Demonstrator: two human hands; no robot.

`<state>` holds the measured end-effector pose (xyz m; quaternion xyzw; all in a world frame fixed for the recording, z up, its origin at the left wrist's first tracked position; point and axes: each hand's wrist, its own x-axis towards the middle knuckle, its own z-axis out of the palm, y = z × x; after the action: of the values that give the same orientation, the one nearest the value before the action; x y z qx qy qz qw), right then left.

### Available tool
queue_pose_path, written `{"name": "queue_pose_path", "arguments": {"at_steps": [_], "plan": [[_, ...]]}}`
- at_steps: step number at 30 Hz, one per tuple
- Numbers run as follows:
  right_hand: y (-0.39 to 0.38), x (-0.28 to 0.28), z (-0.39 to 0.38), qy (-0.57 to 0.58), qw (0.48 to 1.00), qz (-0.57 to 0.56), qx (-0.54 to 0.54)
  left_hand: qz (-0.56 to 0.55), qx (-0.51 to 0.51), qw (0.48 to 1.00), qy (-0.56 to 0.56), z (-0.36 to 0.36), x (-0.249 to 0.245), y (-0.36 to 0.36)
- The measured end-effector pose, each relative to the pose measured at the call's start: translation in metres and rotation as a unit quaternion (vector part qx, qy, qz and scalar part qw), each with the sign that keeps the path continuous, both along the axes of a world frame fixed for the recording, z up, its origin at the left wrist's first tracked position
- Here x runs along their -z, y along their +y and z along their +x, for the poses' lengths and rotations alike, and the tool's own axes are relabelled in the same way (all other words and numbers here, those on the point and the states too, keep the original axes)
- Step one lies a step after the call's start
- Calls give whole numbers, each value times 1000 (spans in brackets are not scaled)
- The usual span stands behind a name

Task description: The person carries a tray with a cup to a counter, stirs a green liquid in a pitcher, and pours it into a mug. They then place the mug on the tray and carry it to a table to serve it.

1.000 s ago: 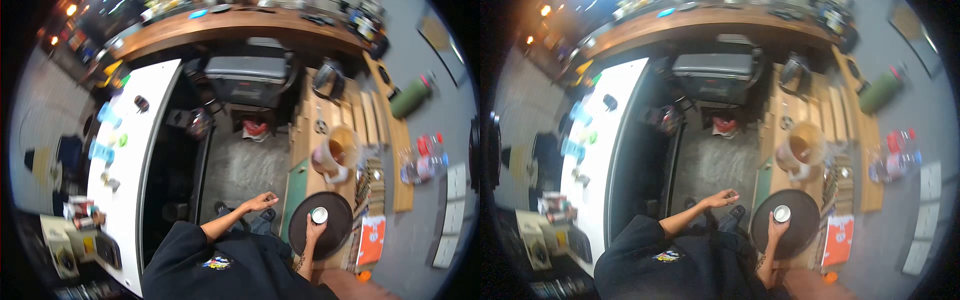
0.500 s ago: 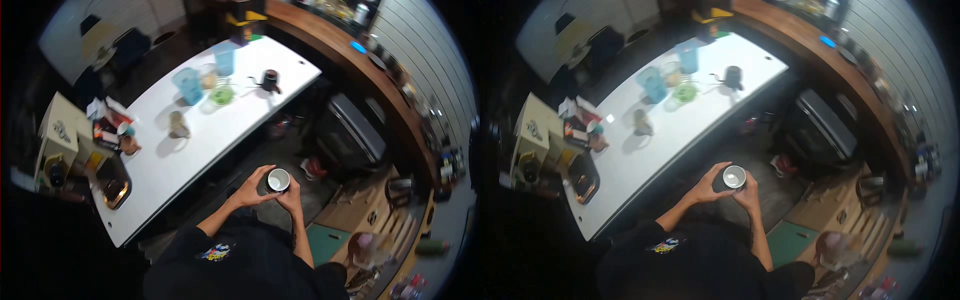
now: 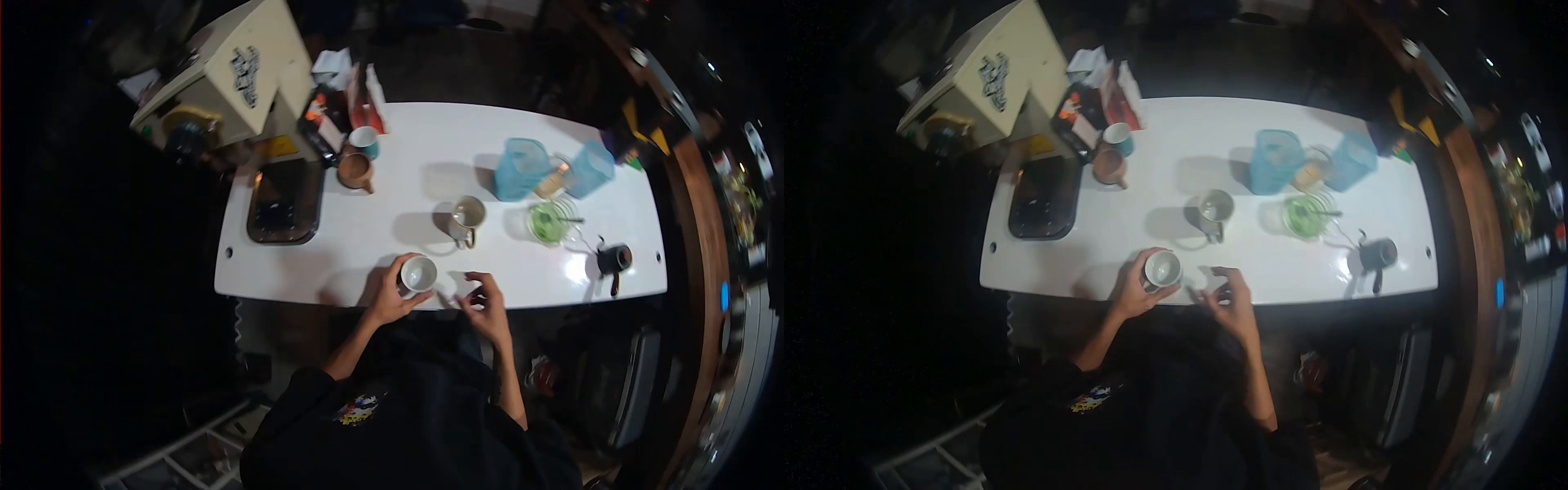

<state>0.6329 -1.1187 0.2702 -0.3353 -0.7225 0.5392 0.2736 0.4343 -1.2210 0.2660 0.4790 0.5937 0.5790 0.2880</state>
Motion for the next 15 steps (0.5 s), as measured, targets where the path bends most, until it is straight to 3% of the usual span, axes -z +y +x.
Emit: {"name": "queue_pose_path", "arguments": {"at_steps": [3, 7, 15], "plan": [[26, 8, -5, 2, 997, -35, 70, 6, -111, 991, 78, -32, -1, -3], [50, 4, -17, 16, 994, -17, 105, 14, -201, 979, 31, -68, 27, 3], [81, 11, -37, -15, 999, -41, -21, 54, -299, 952, 31, -103, 41, 35]]}}
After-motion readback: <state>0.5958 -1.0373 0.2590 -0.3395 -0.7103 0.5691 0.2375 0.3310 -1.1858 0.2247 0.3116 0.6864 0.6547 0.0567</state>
